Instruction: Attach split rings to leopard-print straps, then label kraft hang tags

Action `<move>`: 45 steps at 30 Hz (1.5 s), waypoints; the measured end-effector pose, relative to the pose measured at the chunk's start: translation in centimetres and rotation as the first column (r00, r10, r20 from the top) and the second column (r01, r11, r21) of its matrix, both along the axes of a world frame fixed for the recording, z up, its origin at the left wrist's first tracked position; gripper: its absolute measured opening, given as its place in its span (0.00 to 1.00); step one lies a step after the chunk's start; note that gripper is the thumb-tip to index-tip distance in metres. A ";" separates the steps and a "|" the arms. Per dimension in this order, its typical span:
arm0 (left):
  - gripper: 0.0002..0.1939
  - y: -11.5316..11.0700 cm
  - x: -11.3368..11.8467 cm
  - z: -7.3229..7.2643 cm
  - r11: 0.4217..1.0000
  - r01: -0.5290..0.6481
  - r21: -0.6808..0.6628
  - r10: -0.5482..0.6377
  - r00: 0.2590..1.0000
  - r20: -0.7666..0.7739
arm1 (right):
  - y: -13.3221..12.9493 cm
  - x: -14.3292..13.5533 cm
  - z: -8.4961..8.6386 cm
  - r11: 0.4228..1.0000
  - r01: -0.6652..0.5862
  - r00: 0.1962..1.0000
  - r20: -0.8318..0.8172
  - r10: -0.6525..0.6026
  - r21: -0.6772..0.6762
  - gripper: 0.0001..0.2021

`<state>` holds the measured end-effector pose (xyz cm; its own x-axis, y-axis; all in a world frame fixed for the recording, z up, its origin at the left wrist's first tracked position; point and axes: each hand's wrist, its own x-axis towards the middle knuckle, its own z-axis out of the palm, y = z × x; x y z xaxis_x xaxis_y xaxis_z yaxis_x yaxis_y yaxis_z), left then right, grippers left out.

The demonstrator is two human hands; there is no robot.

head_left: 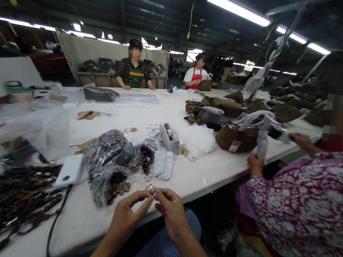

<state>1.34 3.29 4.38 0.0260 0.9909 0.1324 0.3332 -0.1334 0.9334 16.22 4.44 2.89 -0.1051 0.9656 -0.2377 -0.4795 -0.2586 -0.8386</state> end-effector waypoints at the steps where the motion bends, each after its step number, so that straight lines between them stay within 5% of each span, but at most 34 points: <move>1: 0.09 0.0 0.0 0.0 1.000 -0.009 0.014 0.010 1.000 -0.009 | 0.0 0.0 -0.1 1.000 -0.005 1.000 0.016 0.005 0.003 0.15; 7: 0.11 -0.2 -0.3 0.2 0.999 -0.039 0.038 0.039 0.999 -0.013 | -0.2 0.1 -0.2 0.998 -0.047 0.999 0.005 0.047 0.051 0.17; 12: 0.15 0.0 -0.2 1.2 0.989 -0.022 -0.146 0.047 0.985 0.169 | -0.2 0.1 -0.1 0.996 -0.063 0.993 -0.098 0.069 0.063 0.16; 17: 0.18 0.0 -0.1 1.1 0.957 0.070 -0.281 0.020 0.952 0.306 | 0.2 0.5 -0.6 0.975 -0.027 0.982 0.189 -0.015 0.219 0.15; 22: 0.17 0.1 -0.4 -0.2 0.906 0.204 -0.371 -0.054 0.924 0.378 | 0.5 1.6 -0.5 0.898 -0.176 0.930 0.367 0.018 0.404 0.14; 28: 0.13 0.4 -0.8 0.4 0.971 0.139 -0.195 -0.124 0.988 0.089 | 0.6 2.7 0.3 0.894 -0.261 0.885 0.461 0.070 0.364 0.14; 34: 0.05 0.7 -1.7 1.1 0.965 0.258 0.050 -0.230 0.921 -0.315 | 0.6 3.0 1.5 0.865 -0.317 0.748 0.664 -0.023 0.388 0.07; 38: 0.06 0.9 -1.9 0.8 0.963 0.260 0.071 -0.220 0.911 -0.348 | 0.4 3.1 1.8 0.843 -0.391 0.682 0.731 -0.004 0.369 0.07; 45: 0.08 0.2 -0.9 0.7 0.988 0.141 0.065 -0.121 0.963 -0.240 | 0.4 2.3 0.8 0.959 -0.106 0.759 0.644 -0.092 0.263 0.07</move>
